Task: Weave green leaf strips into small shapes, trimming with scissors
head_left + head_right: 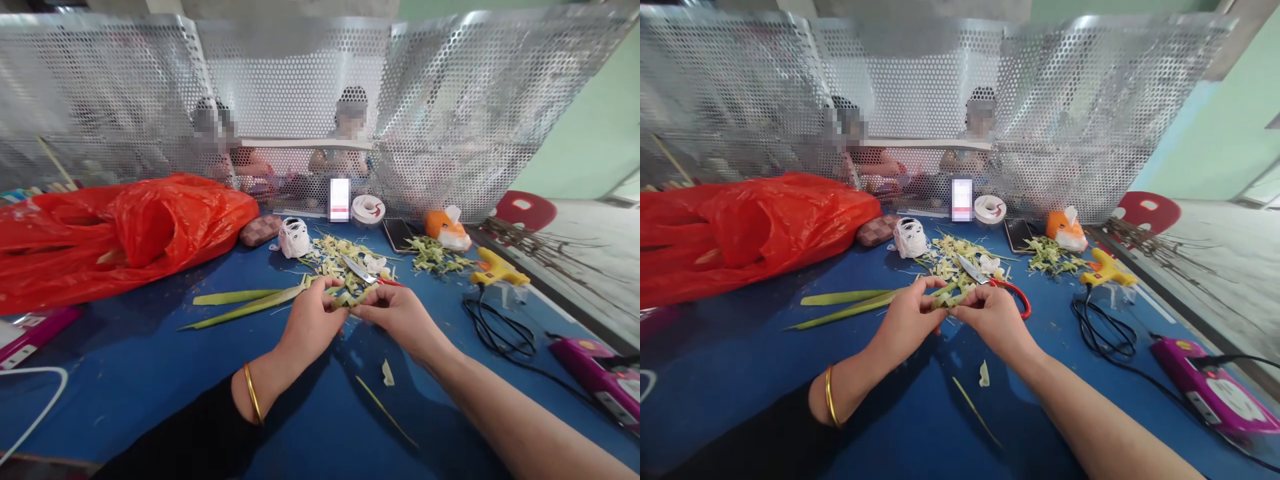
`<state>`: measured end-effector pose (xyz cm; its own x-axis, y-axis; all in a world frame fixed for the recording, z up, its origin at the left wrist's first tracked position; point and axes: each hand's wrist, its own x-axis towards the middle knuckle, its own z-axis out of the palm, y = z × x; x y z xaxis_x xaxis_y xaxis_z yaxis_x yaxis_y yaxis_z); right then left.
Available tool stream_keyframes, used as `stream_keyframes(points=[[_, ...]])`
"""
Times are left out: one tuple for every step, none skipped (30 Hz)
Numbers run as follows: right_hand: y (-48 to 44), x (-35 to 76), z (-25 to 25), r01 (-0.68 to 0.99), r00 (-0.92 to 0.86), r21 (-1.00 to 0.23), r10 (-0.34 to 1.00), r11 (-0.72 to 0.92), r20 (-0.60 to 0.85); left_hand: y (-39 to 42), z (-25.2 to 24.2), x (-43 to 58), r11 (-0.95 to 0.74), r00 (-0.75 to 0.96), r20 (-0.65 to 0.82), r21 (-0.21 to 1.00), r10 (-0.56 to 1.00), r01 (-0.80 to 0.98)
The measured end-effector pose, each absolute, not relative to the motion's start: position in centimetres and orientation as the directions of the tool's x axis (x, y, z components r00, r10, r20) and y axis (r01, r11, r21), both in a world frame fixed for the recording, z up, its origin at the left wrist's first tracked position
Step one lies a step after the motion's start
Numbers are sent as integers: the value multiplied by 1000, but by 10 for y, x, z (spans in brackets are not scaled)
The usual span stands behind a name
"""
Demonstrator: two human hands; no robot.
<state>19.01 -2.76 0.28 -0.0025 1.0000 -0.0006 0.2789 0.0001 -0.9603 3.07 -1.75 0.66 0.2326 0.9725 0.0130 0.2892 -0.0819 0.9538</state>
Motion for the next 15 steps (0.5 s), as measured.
stream_keyframes(points=[[-27,190,1,300,18,-954,1000,4,10,-18,5,31,-113,231,36,938,972,326],[-26,190,-1,321,39,-947,999,5,19,-18,3,31,-138,227,58,924,972,357],[-26,190,-2,340,54,-940,998,5,24,-19,2,31,-159,224,76,911,972,381],[-25,190,-3,355,62,-935,998,2,26,-19,1,31,-175,221,91,899,971,402],[-25,191,-3,366,62,-931,998,-2,22,-19,0,31,-188,219,102,888,970,419],[-25,191,-3,370,58,-929,998,-12,11,-19,0,31,-198,220,110,879,969,435],[-26,192,-2,370,47,-929,999,-24,-7,-20,-1,31,-206,222,115,869,968,450],[-26,192,-2,364,33,-931,999,-38,-28,-20,-1,31,-213,224,119,859,967,466],[-26,193,-1,355,20,-934,999,-51,-47,-20,0,31,-219,227,121,848,966,482],[-26,193,-1,345,11,-936,998,-63,-63,-20,0,31,-226,230,123,836,965,500],[-25,193,-1,336,5,-939,997,-71,-74,-20,0,32,-233,232,127,823,964,517],[-25,193,-1,328,1,-942,997,-78,-82,-21,0,32,-240,232,132,810,964,535],[-25,192,0,321,1,-943,996,-88,-93,-21,0,32,-247,232,137,797,963,551],[-25,192,0,313,1,-944,994,-103,-108,-21,0,32,-254,232,143,784,962,567],[-25,192,1,306,-3,-945,992,-119,-126,-21,0,32,-260,232,149,771,961,581]])
